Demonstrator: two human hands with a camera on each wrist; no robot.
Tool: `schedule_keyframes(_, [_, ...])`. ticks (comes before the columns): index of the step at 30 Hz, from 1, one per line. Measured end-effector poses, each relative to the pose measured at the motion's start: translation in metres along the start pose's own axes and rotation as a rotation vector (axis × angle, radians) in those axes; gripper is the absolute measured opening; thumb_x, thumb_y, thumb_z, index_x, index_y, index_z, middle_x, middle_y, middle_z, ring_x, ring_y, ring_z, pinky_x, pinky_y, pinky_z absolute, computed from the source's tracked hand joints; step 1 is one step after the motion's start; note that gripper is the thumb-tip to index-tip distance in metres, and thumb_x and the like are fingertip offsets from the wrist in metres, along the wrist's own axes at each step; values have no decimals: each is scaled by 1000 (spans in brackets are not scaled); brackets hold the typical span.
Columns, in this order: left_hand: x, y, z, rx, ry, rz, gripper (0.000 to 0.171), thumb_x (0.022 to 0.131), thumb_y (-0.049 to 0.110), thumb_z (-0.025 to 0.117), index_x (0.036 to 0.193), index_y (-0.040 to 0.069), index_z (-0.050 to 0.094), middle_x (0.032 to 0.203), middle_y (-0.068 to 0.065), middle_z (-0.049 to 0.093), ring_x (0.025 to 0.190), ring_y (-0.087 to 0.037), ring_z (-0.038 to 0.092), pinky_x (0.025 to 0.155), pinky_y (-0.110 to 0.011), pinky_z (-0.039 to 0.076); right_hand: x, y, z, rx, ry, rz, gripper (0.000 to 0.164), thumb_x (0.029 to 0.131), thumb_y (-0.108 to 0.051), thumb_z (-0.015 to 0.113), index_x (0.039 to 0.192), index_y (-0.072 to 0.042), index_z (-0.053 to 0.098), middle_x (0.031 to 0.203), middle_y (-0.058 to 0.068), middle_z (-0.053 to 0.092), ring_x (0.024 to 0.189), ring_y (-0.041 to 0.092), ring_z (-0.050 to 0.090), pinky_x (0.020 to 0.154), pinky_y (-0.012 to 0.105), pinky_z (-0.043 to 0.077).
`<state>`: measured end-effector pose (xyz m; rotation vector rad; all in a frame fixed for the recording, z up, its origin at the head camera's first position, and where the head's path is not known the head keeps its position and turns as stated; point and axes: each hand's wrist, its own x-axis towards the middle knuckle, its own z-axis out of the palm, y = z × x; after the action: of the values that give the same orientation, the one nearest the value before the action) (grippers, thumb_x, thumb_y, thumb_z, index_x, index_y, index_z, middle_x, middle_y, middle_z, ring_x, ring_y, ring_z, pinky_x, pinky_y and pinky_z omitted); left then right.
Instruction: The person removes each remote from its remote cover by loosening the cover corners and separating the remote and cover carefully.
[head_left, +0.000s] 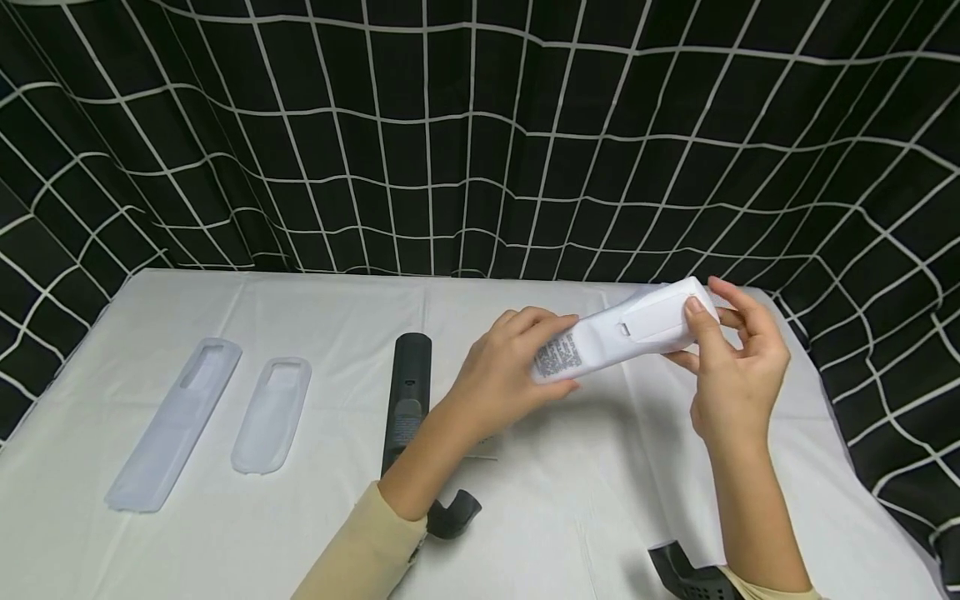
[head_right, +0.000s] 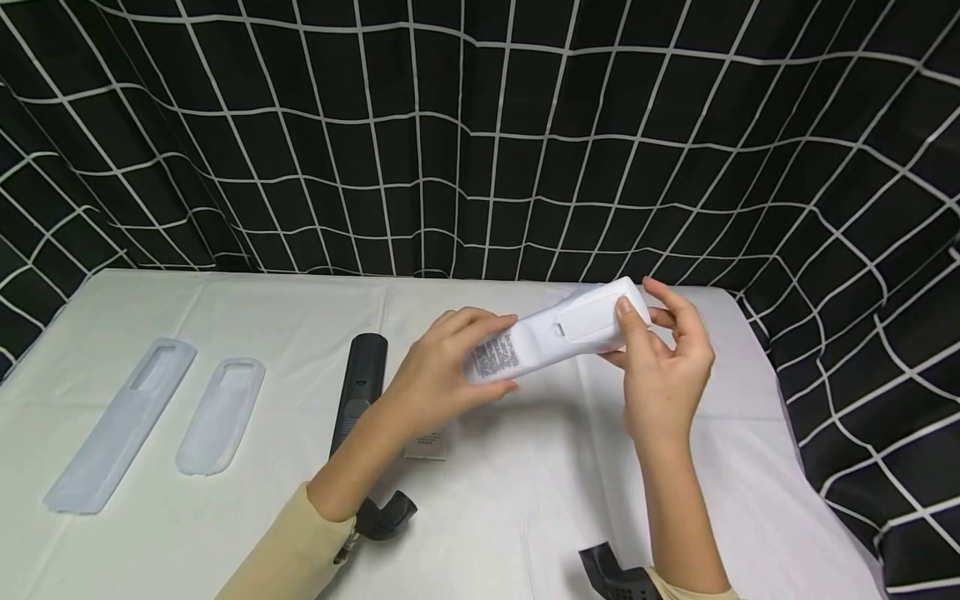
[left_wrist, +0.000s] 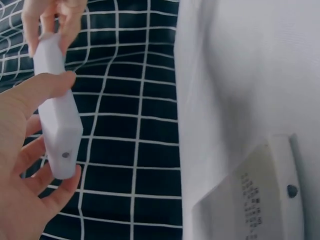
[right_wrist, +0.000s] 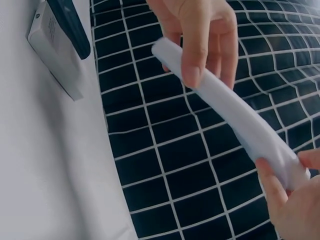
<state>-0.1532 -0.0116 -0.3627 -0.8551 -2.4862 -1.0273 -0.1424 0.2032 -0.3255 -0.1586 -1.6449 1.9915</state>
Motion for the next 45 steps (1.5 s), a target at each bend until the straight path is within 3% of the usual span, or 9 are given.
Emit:
schedule_keyframes(4, [0, 0, -7, 4, -14, 9, 56, 81, 22, 84, 133, 13, 63, 124, 2, 63, 102, -14, 54, 79, -24, 48, 3, -2, -7, -51, -143, 23, 34, 93, 0, 68, 126, -2, 67, 111, 11, 49, 83, 18, 70, 62, 29, 60])
schedule_keyframes(11, [-2, -5, -15, -29, -37, 25, 54, 81, 15, 82, 131, 11, 64, 124, 0, 64, 106, -16, 54, 84, -26, 48, 16, -5, -38, -90, -614, -44, 50, 90, 17, 60, 137, 1, 56, 115, 14, 50, 81, 14, 73, 72, 30, 60])
schedule_keyframes(15, [-5, -6, -18, -49, -73, 34, 55, 82, 15, 81, 133, 10, 63, 126, -1, 64, 108, -17, 54, 86, -27, 47, 23, -9, -52, -166, -758, -46, 62, 84, 25, 63, 139, -1, 54, 117, 11, 53, 87, 13, 74, 74, 24, 60])
schedule_keyframes(19, [-9, -8, -20, -56, -114, 36, 56, 83, 17, 81, 135, 12, 62, 127, 0, 64, 104, -15, 53, 83, -26, 46, 26, -11, -59, -249, -810, -33, 67, 80, 25, 67, 139, -2, 54, 116, 9, 54, 88, 13, 73, 72, 20, 58])
schedule_keyframes(28, [-11, -11, -26, -72, -138, 91, 54, 82, 16, 81, 133, 12, 64, 127, 0, 63, 107, -15, 52, 85, -24, 46, 24, -9, -60, -320, -852, -17, 65, 75, 23, 74, 135, 3, 55, 116, 11, 54, 91, 17, 72, 75, 26, 60])
schedule_keyframes(31, [-12, -12, -28, -155, -118, 76, 55, 80, 13, 83, 132, 10, 65, 126, -1, 63, 110, -15, 52, 88, -25, 46, 24, -7, -59, -335, -855, -60, 62, 74, 23, 75, 130, 4, 56, 118, 10, 57, 92, 14, 71, 76, 23, 59])
schedule_keyframes(37, [-16, -16, -29, -307, -54, 17, 56, 74, 8, 88, 127, 5, 68, 122, -4, 66, 106, -14, 58, 83, -23, 51, 21, -4, -59, -376, -811, -235, 62, 64, 28, 77, 121, 11, 59, 116, 7, 58, 97, 14, 58, 83, 16, 55])
schedule_keyframes(41, [-19, -16, -26, -303, -50, -13, 59, 74, 14, 90, 128, 5, 67, 120, -3, 65, 102, -13, 56, 81, -21, 51, 19, -1, -56, -309, -824, -235, 62, 64, 31, 75, 121, 14, 58, 116, 7, 59, 97, 13, 59, 83, 16, 55])
schedule_keyframes(45, [-21, -15, -24, -311, -30, 2, 59, 74, 16, 90, 126, 4, 67, 117, -4, 65, 99, -13, 57, 79, -21, 51, 17, 1, -55, -295, -837, -231, 60, 66, 30, 75, 121, 13, 57, 116, 6, 61, 94, 12, 60, 81, 16, 55])
